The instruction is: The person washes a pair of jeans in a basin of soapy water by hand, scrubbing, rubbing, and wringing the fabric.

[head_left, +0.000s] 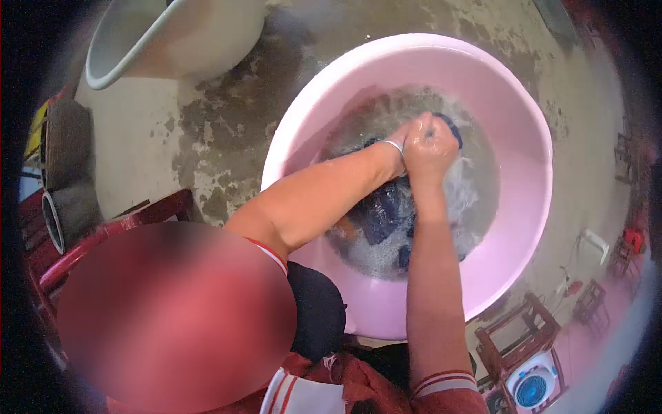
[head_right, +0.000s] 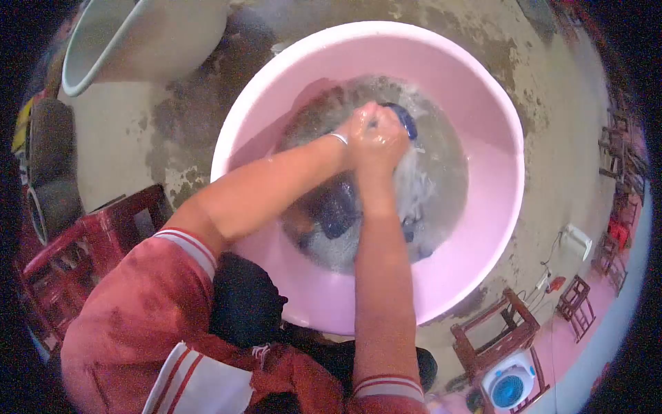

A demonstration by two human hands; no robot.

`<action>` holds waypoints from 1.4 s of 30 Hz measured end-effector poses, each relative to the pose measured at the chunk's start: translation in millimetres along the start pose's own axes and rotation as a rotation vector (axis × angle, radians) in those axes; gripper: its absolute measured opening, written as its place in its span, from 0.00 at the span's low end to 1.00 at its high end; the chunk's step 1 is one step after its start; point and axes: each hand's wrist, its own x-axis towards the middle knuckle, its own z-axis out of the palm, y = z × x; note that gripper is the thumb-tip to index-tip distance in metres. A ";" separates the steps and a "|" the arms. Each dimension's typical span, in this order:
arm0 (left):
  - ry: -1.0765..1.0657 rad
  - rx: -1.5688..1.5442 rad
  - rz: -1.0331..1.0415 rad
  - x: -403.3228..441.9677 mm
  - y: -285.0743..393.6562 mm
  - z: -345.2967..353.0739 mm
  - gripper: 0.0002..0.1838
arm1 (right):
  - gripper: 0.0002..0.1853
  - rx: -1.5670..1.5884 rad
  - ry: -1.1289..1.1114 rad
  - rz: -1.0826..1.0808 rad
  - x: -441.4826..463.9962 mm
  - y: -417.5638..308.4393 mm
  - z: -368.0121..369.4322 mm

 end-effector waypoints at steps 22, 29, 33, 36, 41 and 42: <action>0.408 0.514 0.436 -6.7 -0.6 11.0 0.21 | 0.04 0.235 -0.370 -0.150 -37.6 -31.8 -40.3; -0.065 1.663 0.575 2.5 3.4 -13.0 0.13 | 0.09 0.110 -0.014 -0.081 -18.4 -19.4 -11.0; 0.095 1.311 0.577 7.6 1.3 6.7 0.14 | 0.10 0.083 0.024 -0.021 -0.2 11.2 -10.7; 0.365 0.393 0.130 -20.4 4.9 61.2 0.22 | 0.15 0.039 -0.026 0.654 28.8 79.5 -43.3; 0.737 0.687 0.427 -3.9 20.1 26.8 0.25 | 0.25 -0.383 -0.892 0.255 -7.2 117.1 -61.4; 0.687 0.727 0.351 0.5 20.8 6.4 0.25 | 0.26 -0.409 -0.871 -0.046 -31.9 171.8 -54.3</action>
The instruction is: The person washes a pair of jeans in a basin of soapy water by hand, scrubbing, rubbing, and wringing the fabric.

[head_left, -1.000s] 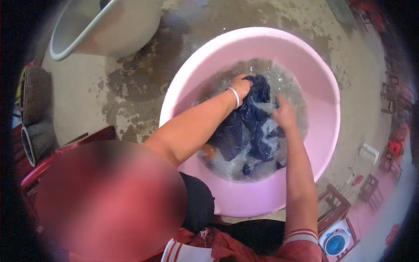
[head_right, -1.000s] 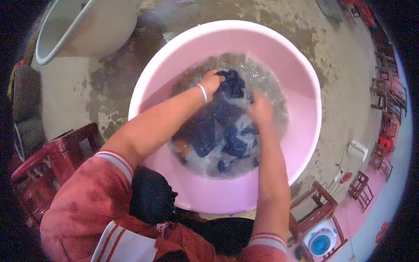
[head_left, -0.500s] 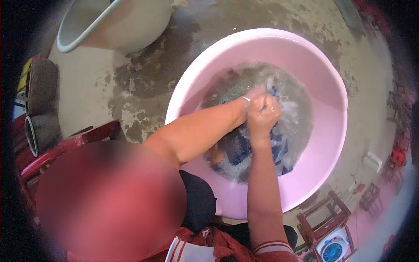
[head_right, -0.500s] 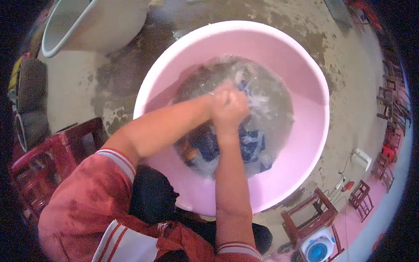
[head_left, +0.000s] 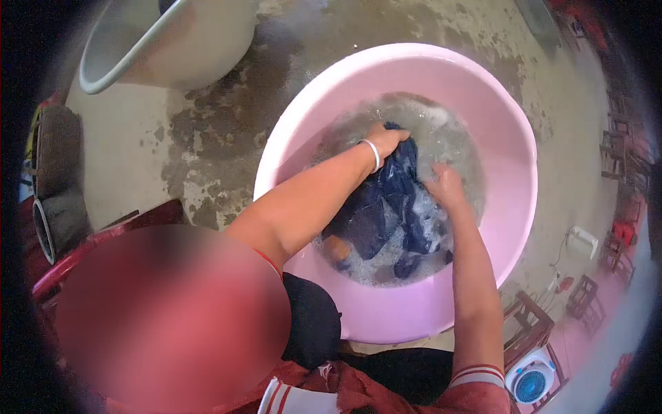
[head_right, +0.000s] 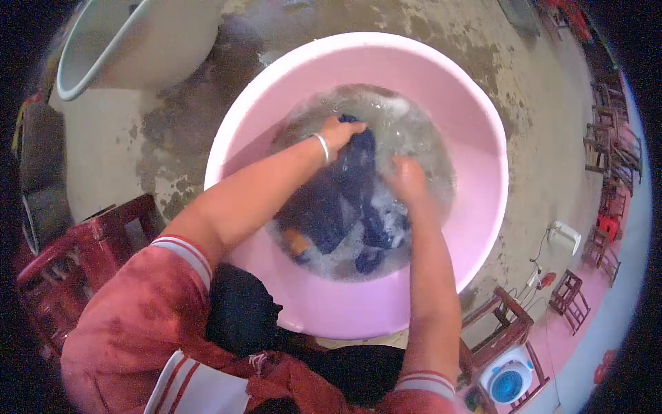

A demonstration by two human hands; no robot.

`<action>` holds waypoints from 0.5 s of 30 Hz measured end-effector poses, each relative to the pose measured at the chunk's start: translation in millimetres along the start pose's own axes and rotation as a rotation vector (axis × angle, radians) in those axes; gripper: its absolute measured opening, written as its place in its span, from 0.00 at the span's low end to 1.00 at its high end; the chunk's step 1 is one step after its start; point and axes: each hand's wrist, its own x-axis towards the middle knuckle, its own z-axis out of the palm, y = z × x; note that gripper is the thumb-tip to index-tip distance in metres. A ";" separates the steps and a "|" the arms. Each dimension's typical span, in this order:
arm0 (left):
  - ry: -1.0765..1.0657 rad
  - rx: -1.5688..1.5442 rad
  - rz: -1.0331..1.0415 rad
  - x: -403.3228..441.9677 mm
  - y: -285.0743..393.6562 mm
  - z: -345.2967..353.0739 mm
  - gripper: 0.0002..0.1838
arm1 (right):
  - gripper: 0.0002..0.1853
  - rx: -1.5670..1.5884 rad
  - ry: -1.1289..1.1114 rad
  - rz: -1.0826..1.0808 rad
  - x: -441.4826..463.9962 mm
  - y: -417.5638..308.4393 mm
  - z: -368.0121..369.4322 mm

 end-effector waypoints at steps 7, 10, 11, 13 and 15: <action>-0.017 -0.331 -0.104 -10.0 -15.4 4.4 0.15 | 0.14 0.629 0.602 0.330 11.3 -100.0 -30.6; -0.213 -0.469 -0.176 -11.2 -2.9 -6.3 0.19 | 0.07 0.472 0.606 0.033 -5.4 -179.7 -48.5; -0.345 -0.370 -0.163 -4.3 -11.3 -10.0 0.22 | 0.06 0.370 0.609 0.027 -8.8 -190.7 -50.3; -0.331 -0.262 -0.158 -2.1 -18.2 0.5 0.22 | 0.07 0.353 0.662 0.104 4.3 -164.9 -35.2; -0.192 -0.300 -0.024 -57.4 15.7 23.8 0.20 | 0.13 0.405 0.656 0.288 29.1 -135.7 -33.7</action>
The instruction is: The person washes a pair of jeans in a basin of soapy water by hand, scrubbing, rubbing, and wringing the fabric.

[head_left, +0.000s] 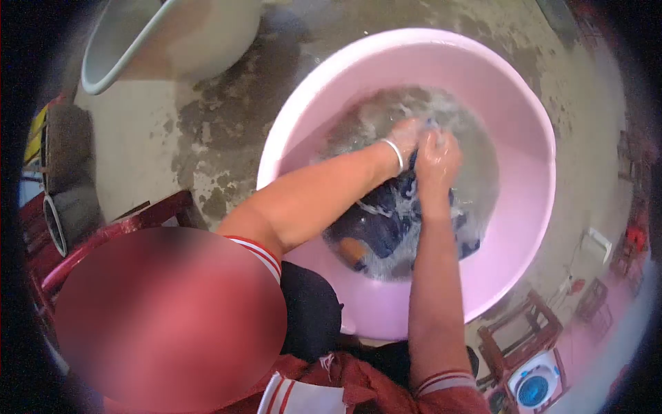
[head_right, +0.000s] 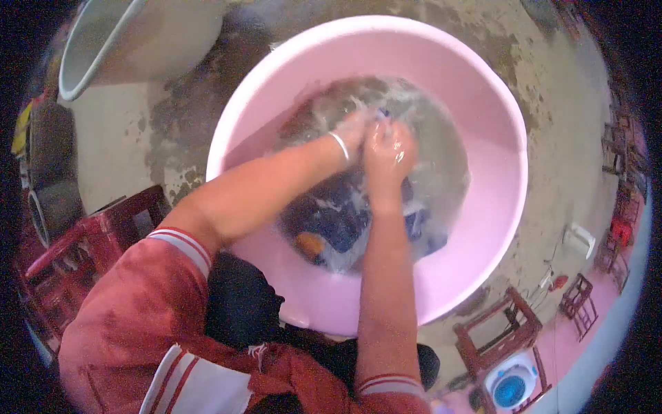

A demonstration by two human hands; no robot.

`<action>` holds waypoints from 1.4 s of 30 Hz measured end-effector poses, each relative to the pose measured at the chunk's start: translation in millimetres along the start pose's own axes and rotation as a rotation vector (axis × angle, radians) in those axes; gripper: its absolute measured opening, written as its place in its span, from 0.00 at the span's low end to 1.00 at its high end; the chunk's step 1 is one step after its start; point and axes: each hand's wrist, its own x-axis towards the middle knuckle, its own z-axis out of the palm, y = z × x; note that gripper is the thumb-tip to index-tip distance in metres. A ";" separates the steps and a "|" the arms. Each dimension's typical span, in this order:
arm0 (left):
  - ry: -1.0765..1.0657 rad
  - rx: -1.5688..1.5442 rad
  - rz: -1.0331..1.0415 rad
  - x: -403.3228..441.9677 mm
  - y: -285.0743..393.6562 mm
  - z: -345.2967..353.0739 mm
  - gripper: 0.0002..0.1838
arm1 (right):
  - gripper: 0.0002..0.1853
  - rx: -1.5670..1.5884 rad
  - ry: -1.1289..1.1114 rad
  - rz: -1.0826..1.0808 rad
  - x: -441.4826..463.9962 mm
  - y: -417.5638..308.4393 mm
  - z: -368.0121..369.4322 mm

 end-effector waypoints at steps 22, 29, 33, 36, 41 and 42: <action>0.144 0.983 0.292 72.5 -7.5 -60.5 0.22 | 0.27 0.104 -0.135 0.342 23.5 124.5 -87.0; -0.251 0.057 -0.256 11.1 19.0 -24.5 0.26 | 0.11 0.360 -0.287 -0.361 -30.8 -24.7 -36.5; -0.436 0.094 -0.095 61.5 -37.4 -69.3 0.25 | 0.08 0.269 -0.146 -0.376 -43.6 -75.9 -26.7; -0.426 -0.093 -0.111 44.1 -43.6 -51.8 0.13 | 0.08 0.212 0.155 -0.228 -16.8 -31.2 3.3; 0.005 0.144 -0.110 -11.7 6.1 19.9 0.14 | 0.11 0.014 0.000 -0.004 42.3 35.7 -24.6; -0.010 0.132 -0.079 -14.4 11.6 21.2 0.14 | 0.11 0.008 -0.002 -0.006 48.6 50.3 -34.5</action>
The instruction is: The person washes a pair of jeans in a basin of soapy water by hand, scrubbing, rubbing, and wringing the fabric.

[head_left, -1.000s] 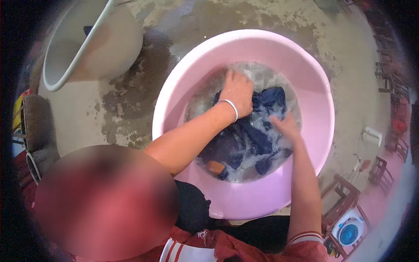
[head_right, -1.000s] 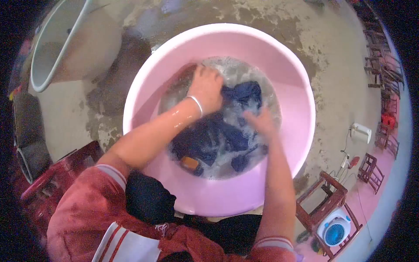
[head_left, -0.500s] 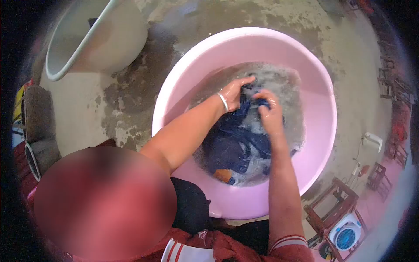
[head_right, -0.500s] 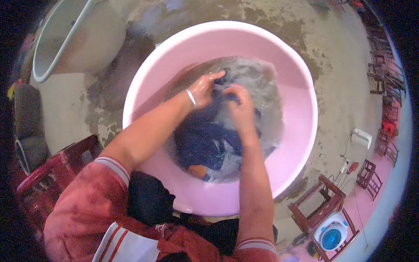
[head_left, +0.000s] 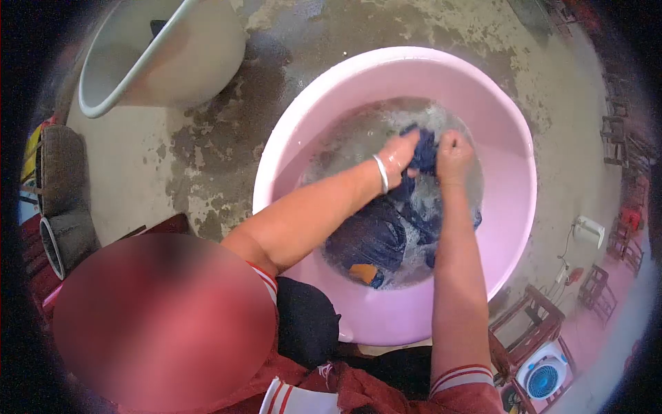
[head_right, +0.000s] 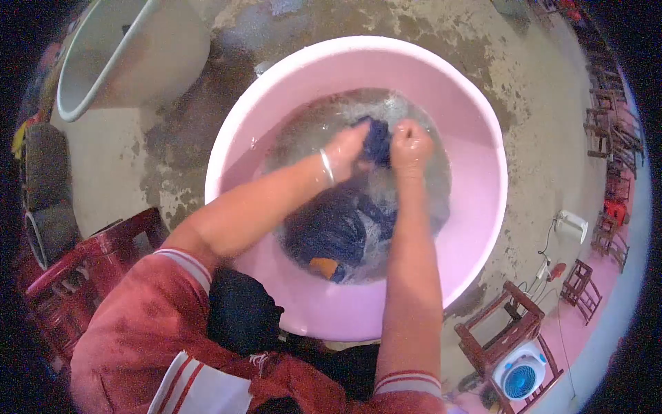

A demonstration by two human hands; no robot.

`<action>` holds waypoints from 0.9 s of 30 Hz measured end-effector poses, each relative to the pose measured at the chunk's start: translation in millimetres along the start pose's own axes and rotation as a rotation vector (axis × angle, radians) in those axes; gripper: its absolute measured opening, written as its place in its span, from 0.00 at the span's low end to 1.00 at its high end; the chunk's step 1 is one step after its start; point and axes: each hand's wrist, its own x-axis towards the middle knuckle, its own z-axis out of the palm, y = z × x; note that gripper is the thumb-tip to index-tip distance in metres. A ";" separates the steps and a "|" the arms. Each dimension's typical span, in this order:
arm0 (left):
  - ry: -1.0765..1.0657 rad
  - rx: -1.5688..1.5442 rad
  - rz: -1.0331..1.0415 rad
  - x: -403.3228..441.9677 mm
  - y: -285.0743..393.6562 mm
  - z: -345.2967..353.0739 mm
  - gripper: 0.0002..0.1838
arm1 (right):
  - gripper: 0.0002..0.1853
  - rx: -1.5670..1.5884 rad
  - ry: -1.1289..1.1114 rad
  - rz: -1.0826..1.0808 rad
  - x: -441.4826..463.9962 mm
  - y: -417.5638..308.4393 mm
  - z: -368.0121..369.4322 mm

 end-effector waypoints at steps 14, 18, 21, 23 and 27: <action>0.343 0.317 0.294 46.6 -25.3 -50.4 0.26 | 0.16 0.171 -0.250 0.370 -22.4 32.3 2.5; -0.156 -0.251 -0.091 33.2 -4.6 -44.7 0.24 | 0.06 0.403 -0.300 -0.098 -65.7 -55.2 7.4; -0.129 -0.195 -0.177 20.2 3.0 -54.4 0.24 | 0.02 0.117 -0.168 -0.351 -100.8 -111.7 14.6; -0.085 -0.177 -0.166 19.1 -4.3 -48.6 0.23 | 0.02 0.086 -0.151 -0.327 -102.0 -114.0 21.5; -0.175 -0.494 -0.185 82.8 -68.9 -57.9 0.16 | 0.05 0.041 0.046 -0.135 -60.8 -76.2 29.8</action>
